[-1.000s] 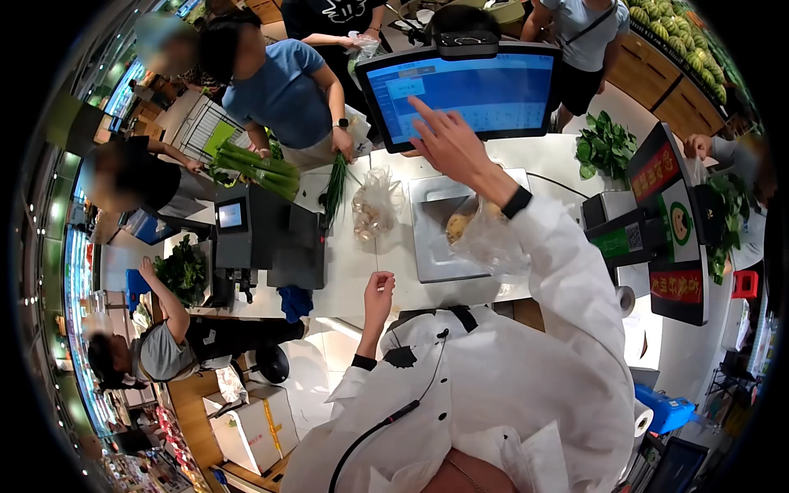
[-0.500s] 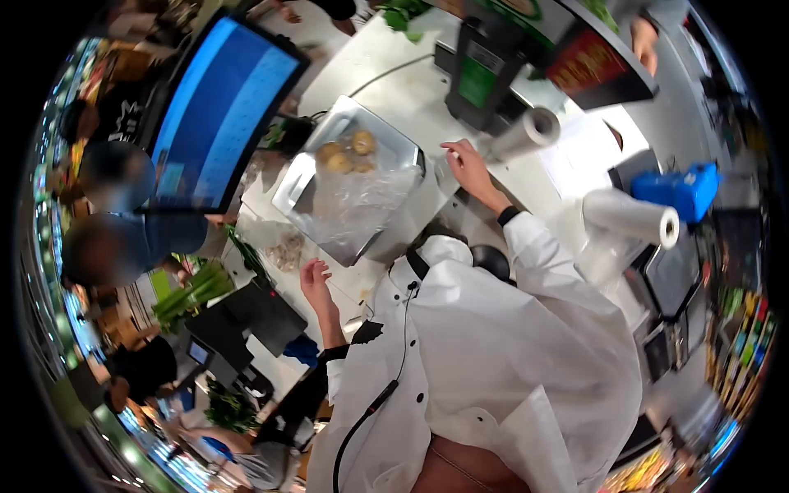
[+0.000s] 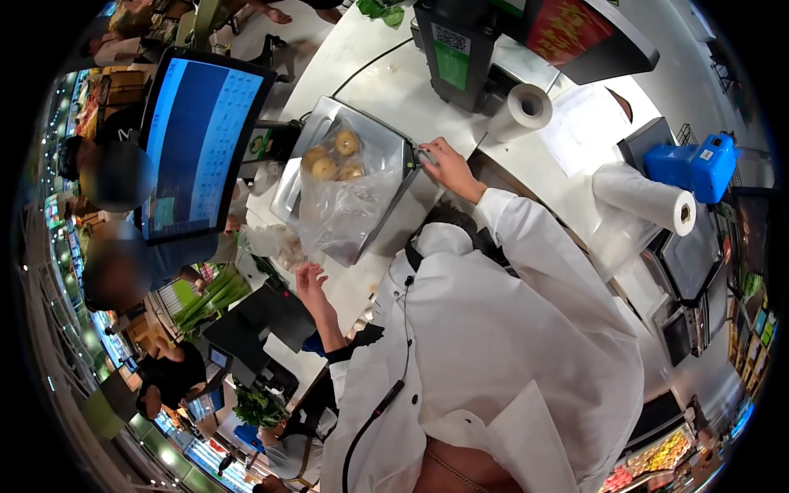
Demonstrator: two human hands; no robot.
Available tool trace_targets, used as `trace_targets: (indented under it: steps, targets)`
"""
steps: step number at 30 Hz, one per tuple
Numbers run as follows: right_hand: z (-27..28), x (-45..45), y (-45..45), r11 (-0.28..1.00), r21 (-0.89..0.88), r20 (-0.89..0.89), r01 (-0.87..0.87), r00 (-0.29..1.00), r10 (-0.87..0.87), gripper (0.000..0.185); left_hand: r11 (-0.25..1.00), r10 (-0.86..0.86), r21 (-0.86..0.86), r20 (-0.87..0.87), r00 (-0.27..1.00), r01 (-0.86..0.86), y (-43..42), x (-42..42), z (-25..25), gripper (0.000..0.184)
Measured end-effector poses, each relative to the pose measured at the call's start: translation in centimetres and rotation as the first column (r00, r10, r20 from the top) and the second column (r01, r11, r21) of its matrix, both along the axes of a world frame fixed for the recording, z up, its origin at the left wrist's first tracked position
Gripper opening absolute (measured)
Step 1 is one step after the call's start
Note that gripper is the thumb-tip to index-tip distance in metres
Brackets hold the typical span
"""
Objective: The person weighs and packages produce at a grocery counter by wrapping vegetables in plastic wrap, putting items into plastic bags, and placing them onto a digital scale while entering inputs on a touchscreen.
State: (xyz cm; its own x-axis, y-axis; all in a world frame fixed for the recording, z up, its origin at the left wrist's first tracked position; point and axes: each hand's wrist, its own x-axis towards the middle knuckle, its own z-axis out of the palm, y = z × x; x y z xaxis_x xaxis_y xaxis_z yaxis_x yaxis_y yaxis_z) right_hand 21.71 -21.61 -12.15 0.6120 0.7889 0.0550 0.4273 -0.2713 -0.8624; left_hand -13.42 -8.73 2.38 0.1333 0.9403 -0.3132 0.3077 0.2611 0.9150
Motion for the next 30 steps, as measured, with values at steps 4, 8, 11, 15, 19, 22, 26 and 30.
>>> trace_targets:
  steps: [4, 8, 11, 15, 19, 22, 26, 30]
  targets:
    - [0.3, 0.5, 0.4, 1.0, 0.013, 0.014, -0.015, 1.0, 0.015, 0.035, 1.0, 0.002, 0.008, -0.01, 1.0, -0.002, -0.5, 0.3, 0.2, 0.015]
    - [0.1, 0.8, 1.2, 0.999, 0.026, 0.046, -0.021, 0.999, 0.02, 0.031, 0.999, -0.02, 0.031, -0.072, 0.997, 0.023, -0.8, 1.2, 0.2, 0.016]
    - [-1.2, 1.0, 1.8, 0.997, 0.073, 0.113, -0.029, 0.993, 0.02, 0.023, 0.998, -0.038, 0.041, -0.097, 0.995, 0.042, -0.7, 1.8, -0.7, 0.019]
    - [-0.8, 1.5, 1.0, 0.984, 0.172, 0.108, -0.047, 0.994, 0.028, 0.012, 0.976, -0.129, 0.13, -0.302, 0.945, 0.175, 0.1, 3.2, -2.4, 0.049]
    - [1.5, 1.9, -2.6, 0.995, 0.048, 0.074, 0.085, 0.993, -0.089, 0.014, 0.64, -0.183, 0.516, -0.618, 0.764, 0.57, 1.9, 8.2, -3.3, 0.1]
    - [1.6, 1.7, -5.2, 0.985, 0.065, -0.047, 0.158, 0.987, -0.155, 0.017, 0.609, -0.144, 0.536, -0.65, 0.746, 0.585, 4.2, 13.2, -3.1, 0.115]
    - [2.2, 0.2, -6.2, 0.957, 0.175, -0.154, 0.231, 0.967, -0.205, 0.024, 0.486, -0.16, 0.622, -0.627, 0.763, 0.613, 5.2, 18.5, -3.0, 0.09]
    - [1.6, -1.4, -5.5, 0.945, 0.206, -0.342, 0.254, 0.924, -0.174, 0.03, 0.625, -0.13, 0.671, -0.415, 0.9, 0.4, 7.6, 20.6, -6.9, 0.043]
